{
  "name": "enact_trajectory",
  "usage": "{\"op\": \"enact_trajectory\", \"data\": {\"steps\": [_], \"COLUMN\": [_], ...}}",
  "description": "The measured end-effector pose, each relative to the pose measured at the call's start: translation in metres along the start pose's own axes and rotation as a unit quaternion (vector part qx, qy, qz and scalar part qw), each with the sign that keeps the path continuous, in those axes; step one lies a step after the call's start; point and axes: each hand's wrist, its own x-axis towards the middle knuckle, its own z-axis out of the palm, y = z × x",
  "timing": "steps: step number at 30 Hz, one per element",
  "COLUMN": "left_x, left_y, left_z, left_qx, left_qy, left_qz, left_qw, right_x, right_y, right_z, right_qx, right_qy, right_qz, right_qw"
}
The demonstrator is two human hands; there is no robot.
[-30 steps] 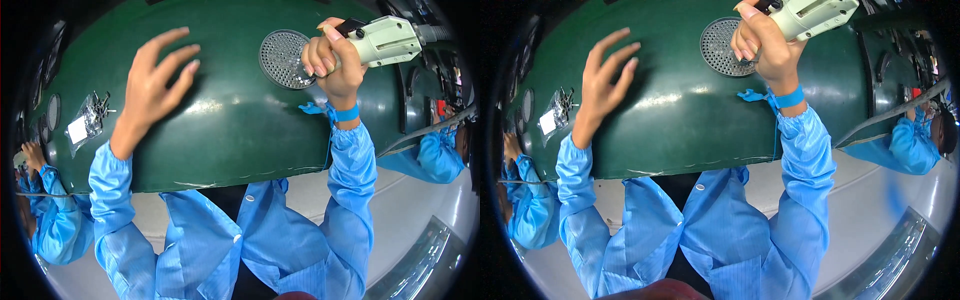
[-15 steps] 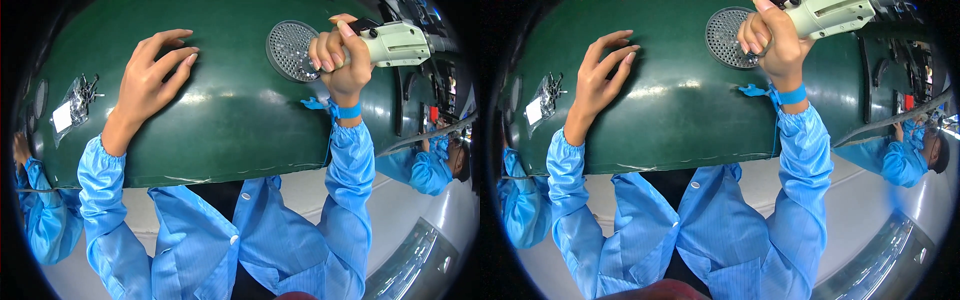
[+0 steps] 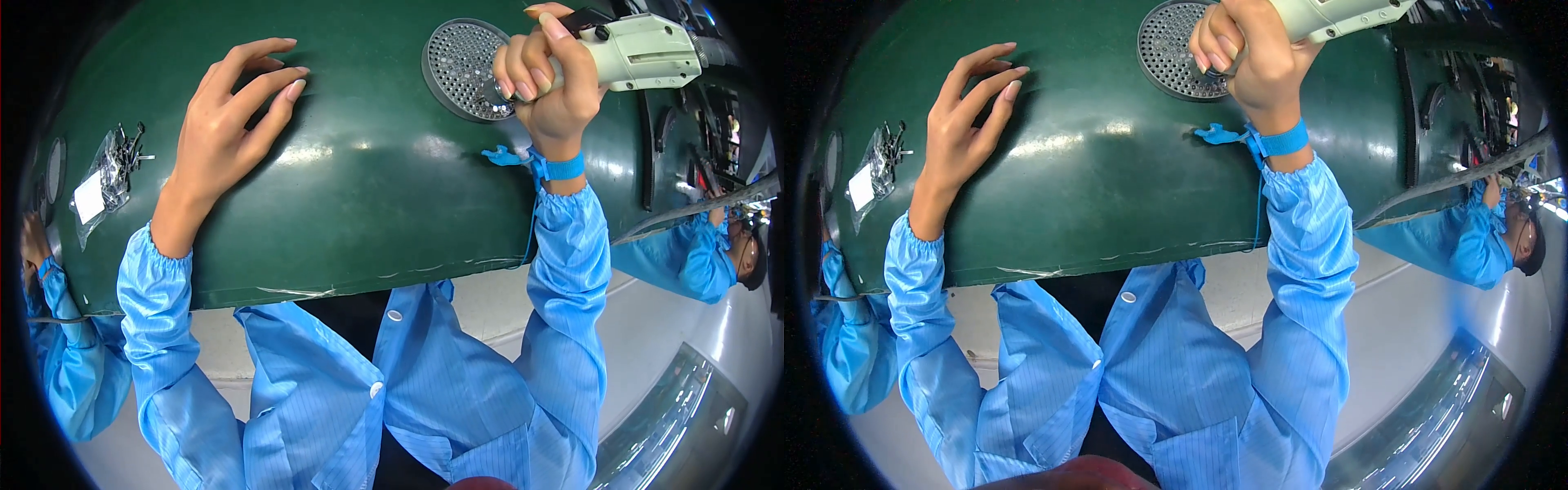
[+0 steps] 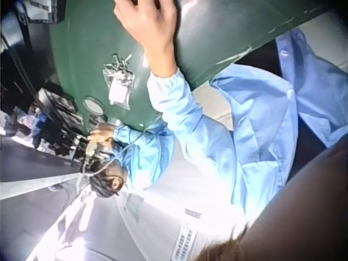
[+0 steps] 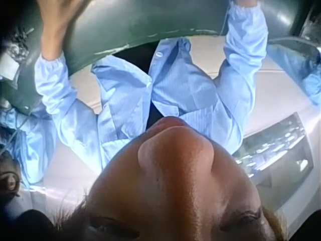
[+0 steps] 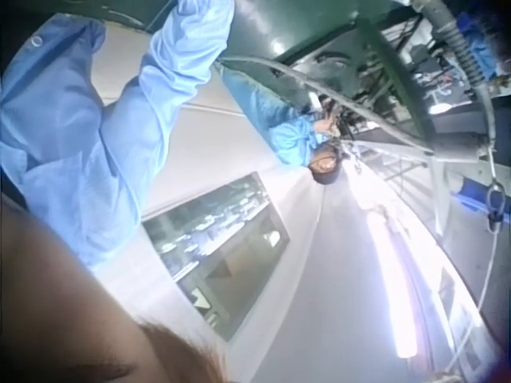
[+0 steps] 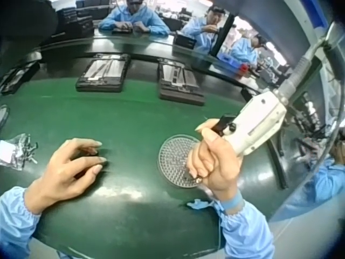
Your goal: Assembling electronic components using an electric screwdriver at a factory workbench.
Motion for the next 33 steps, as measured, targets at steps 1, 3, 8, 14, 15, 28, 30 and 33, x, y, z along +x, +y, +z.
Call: {"op": "enact_trajectory", "data": {"steps": [1,3,8,14,15,28,30,33], "left_x": [0.0,0.0,0.003,-0.004,-0.004,0.06,0.104,0.148], "left_y": [0.0,0.0,0.004,0.005,0.005,-0.007,-0.003,-0.082], "left_z": [0.0,-0.001,0.0,-0.003,-0.003,-0.004,0.007,0.049], "left_qx": [0.0,0.0,-0.007,-0.013,-0.015,-0.106,-0.128,-0.061], "left_qy": [0.0,-0.001,-0.001,-0.003,-0.002,0.052,0.044,0.032], "left_qz": [0.002,-0.001,0.001,-0.013,-0.01,-0.178,-0.254,-0.272], "left_qw": [1.0,1.0,1.0,1.0,1.0,0.977,0.958,0.96], "right_x": [-0.001,-0.004,0.005,-0.011,-0.01,0.005,0.004,0.007], "right_y": [-0.001,-0.006,0.024,-0.012,-0.014,-0.021,-0.027,-0.03], "right_z": [0.005,0.017,-0.002,0.025,0.027,0.016,0.02,0.027], "right_qx": [0.0,0.031,0.192,-0.017,-0.026,0.014,0.0,0.054], "right_qy": [0.001,0.082,-0.03,0.08,0.083,0.005,0.039,0.042], "right_qz": [0.001,0.031,-0.049,0.049,0.046,-0.021,0.013,0.026], "right_qw": [1.0,0.996,0.98,0.995,0.995,1.0,0.999,0.997]}}
